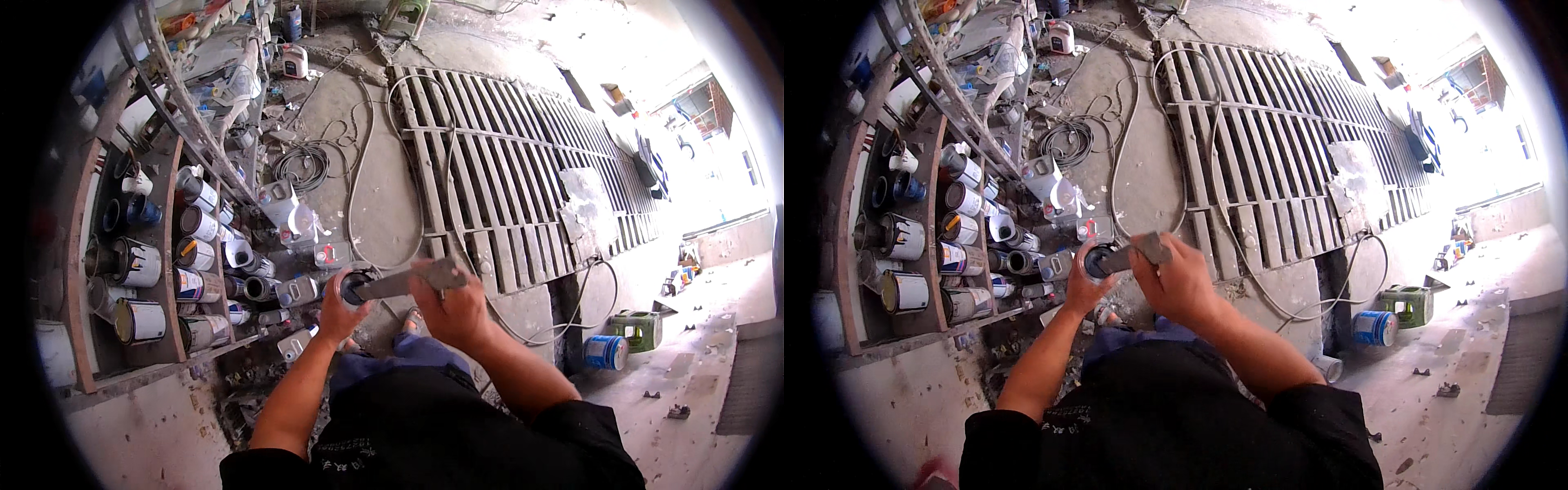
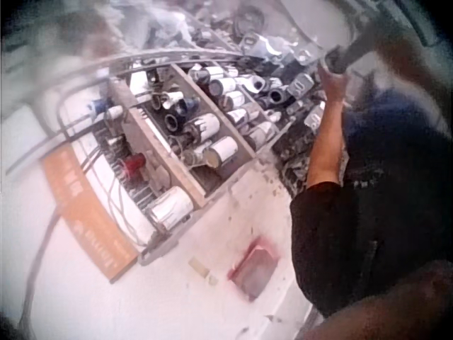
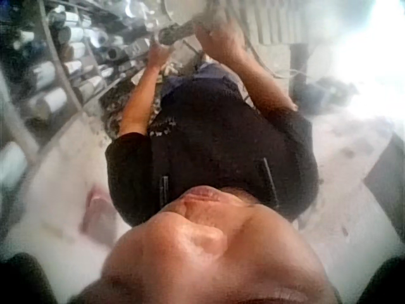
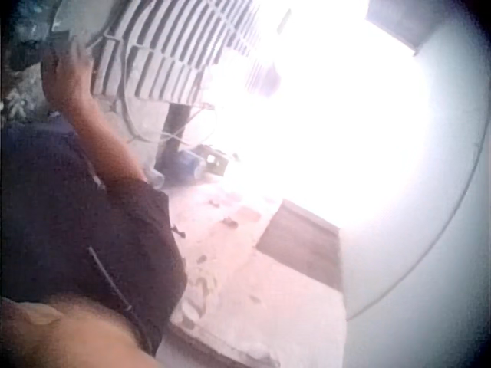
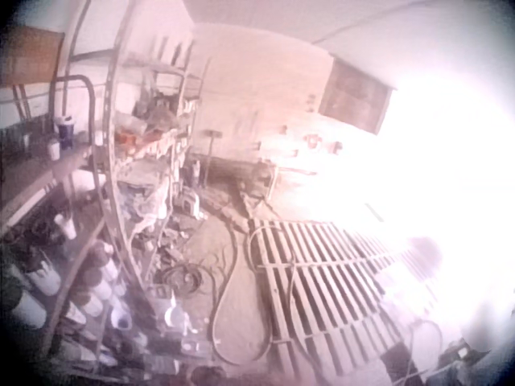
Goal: The person wipes a car part with a cloth, then walks to a shelf to retrieve a paint can and a plastic bag. They pour paint into a spray gun cup, stir the mixture with a metal rod, and attach the cup to the spray gun. The person then walks toward a vehicle in the garage.
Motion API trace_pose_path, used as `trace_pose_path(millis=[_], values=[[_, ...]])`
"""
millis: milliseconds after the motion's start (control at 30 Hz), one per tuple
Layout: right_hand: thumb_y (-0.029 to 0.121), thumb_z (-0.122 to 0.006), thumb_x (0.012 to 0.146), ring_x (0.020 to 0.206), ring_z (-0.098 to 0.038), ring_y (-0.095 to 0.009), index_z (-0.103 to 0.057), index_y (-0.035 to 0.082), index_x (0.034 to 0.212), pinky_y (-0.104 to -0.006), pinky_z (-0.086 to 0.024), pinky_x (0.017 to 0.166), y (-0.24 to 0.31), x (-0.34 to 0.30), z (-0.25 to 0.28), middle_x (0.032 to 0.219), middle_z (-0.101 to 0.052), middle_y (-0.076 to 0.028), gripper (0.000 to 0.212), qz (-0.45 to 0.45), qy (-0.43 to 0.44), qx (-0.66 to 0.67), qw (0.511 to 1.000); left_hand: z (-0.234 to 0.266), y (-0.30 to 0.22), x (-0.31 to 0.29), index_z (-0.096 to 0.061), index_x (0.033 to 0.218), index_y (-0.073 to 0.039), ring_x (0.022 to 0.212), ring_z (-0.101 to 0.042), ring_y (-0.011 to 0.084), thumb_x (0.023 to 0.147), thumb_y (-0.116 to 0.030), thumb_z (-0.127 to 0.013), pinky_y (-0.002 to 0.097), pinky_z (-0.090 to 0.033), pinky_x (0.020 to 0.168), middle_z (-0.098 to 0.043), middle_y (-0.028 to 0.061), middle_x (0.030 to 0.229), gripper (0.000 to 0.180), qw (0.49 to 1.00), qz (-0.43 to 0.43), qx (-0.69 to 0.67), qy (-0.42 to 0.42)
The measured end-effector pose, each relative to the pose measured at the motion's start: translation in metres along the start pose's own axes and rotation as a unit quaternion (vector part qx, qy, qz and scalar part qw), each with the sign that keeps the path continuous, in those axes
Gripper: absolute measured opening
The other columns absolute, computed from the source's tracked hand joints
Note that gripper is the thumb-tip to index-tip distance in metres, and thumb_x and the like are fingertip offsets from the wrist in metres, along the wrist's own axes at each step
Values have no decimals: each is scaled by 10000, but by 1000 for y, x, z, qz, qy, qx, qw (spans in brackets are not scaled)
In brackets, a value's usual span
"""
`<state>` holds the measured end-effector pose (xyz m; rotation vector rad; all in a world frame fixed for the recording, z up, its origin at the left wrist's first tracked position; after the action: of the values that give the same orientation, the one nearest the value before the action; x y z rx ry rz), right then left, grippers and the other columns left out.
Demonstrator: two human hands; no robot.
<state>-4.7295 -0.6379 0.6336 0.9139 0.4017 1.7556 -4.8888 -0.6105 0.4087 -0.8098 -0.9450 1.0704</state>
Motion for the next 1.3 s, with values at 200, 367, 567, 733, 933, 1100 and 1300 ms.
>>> trace_pose_path(millis=[200,367,567,733,933,1100,1300], values=[[54,-636,803,703,-644,-293,-625,-2,941,-344,-504,599,10,35,31,836,-640,-155,149,97,51,10,994,-12,-10,-3,-404,1273,-24,1103,-503,356,667,-237,-775,419,-415,940,-500,197,1170,742,1000,3,-1,-23],[73,-624,815,649,-587,-317,-601,0,931,-386,-473,544,7,6,29,768,-563,-134,139,83,14,11,996,-19,-23,2,-402,1273,-14,1115,-501,348,672,-241,-769,417,-408,954,-497,197,1183,740,1000,12,2,-27],[36,-627,802,687,-626,-315,-611,-19,910,-361,-496,588,26,32,44,821,-614,-155,122,113,-1,22,993,-10,-26,3,-408,1266,0,1123,-500,345,675,-235,-764,413,-402,966,-495,203,1186,730,999,-10,9,-47],[14,-620,802,713,-639,-320,-614,-24,906,-354,-509,614,5,28,30,850,-635,-169,111,60,51,4,997,-9,-22,7,-393,1277,7,1115,-499,356,676,-242,-764,419,-400,967,-487,213,1184,750,998,-22,17,-56],[46,-620,800,657,-603,-330,-600,-18,965,-387,-497,578,39,17,29,790,-584,-137,178,174,-39,-1,984,-7,-17,5,-379,1286,8,1101,-498,366,680,-234,-762,421,-400,961,-484,218,1175,757,998,-26,27,-50],[1,-602,809,705,-631,-320,-595,-28,931,-361,-510,603,27,45,17,862,-626,-169,125,148,56,9,987,-5,-9,9,-375,1291,10,1116,-489,362,685,-243,-761,430,-393,964,-474,220,1189,762,999,9,15,-42],[35,-611,805,692,-611,-308,-600,-21,940,-381,-496,577,21,19,7,825,-597,-147,147,112,-7,-18,994,-4,-4,13,-380,1278,19,1100,-503,354,680,-229,-761,428,-397,962,-489,215,1167,752,999,-16,15,-48]])
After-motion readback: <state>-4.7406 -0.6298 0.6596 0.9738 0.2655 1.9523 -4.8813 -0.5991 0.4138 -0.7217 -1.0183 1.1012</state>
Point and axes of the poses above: each hand's wrist, its own x-axis towards the middle knuckle, its own z-axis out of the back of the hand, y = z × x, the point moved 9 cm from there along x, towards the middle knuckle
